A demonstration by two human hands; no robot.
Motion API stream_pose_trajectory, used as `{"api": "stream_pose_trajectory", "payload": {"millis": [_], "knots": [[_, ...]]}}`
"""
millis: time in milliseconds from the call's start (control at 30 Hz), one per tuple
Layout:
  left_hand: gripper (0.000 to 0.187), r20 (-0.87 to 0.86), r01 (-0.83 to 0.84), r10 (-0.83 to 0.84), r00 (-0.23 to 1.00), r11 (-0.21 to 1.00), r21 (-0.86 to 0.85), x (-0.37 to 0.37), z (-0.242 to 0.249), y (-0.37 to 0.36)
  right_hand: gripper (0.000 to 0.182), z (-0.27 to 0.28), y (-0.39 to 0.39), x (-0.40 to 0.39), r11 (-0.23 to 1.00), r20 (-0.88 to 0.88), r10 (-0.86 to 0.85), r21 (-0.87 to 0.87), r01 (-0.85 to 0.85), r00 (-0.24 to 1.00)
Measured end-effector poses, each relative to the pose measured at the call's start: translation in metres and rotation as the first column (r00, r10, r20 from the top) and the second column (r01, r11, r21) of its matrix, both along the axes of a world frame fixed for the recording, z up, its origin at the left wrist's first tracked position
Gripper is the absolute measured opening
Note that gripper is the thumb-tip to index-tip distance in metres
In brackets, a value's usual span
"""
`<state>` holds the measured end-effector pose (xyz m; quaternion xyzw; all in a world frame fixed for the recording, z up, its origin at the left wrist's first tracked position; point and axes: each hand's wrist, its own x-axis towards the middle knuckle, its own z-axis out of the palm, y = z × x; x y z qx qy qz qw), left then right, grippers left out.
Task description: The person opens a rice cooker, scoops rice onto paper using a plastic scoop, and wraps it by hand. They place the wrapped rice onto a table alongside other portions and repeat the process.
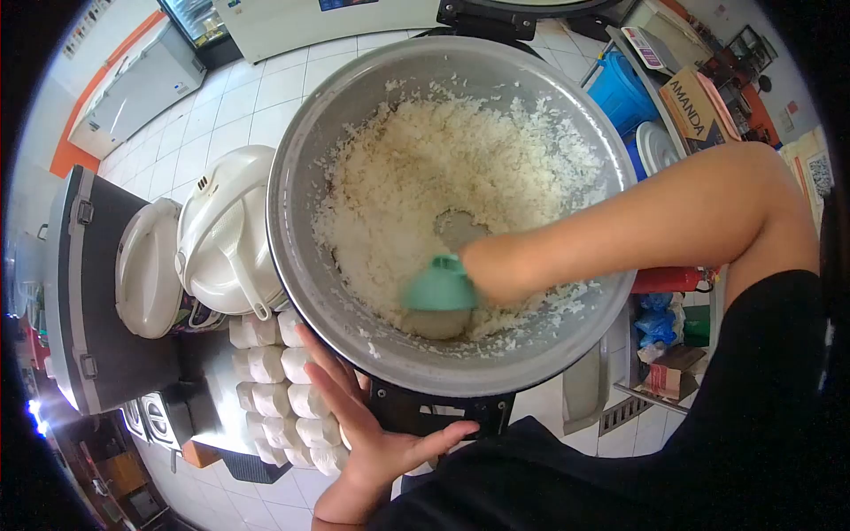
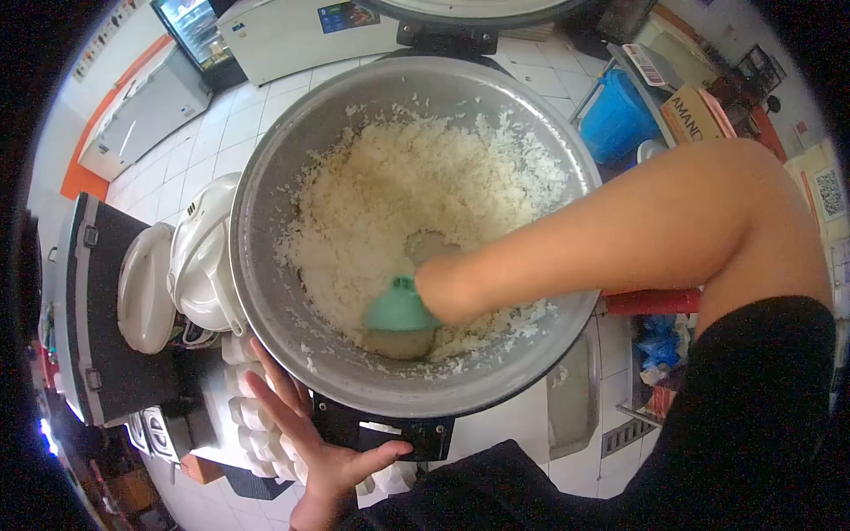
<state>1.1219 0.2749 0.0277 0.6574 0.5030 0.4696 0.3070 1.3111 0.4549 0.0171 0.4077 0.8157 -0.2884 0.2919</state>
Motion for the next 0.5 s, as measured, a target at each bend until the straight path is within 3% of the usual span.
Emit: {"api": "stream_pose_trajectory", "payload": {"millis": [67, 100, 200, 267, 400, 500], "knots": [[0.147, 0.005, 0.0, 0.0, 1.0, 1.0, 0.019, 0.0, -0.001, 0.001, 0.022, 0.007, 0.0, -0.009, 0.916, 0.095, 0.348, -0.248, -0.317, 0.933], [0.147, 0.017, -0.003, 0.003, 1.0, 1.0, 0.022, 0.0, -0.002, 0.001, 0.022, 0.014, 0.0, -0.01, 0.916, 0.1, 0.353, -0.24, -0.321, 0.93], [0.147, 0.038, -0.02, 0.02, 0.999, 1.0, 0.023, 0.001, -0.002, 0.0, 0.029, 0.037, -0.01, -0.016, 0.93, 0.119, 0.295, -0.264, -0.256, 0.948], [0.148, 0.057, -0.037, 0.035, 0.998, 0.999, 0.031, 0.002, -0.001, 0.0, 0.03, 0.059, -0.017, -0.018, 0.968, 0.092, 0.128, -0.229, -0.104, 0.987], [0.147, 0.111, -0.082, 0.078, 0.991, 0.996, 0.039, 0.006, -0.004, 0.001, 0.031, 0.081, -0.03, -0.023, 0.984, 0.132, 0.065, -0.175, -0.041, 0.989], [0.148, 0.12, -0.055, 0.045, 0.992, 0.995, 0.085, 0.007, -0.002, 0.002, 0.03, 0.078, -0.027, -0.01, 0.98, 0.022, 0.023, -0.2, -0.018, 0.999]]}}
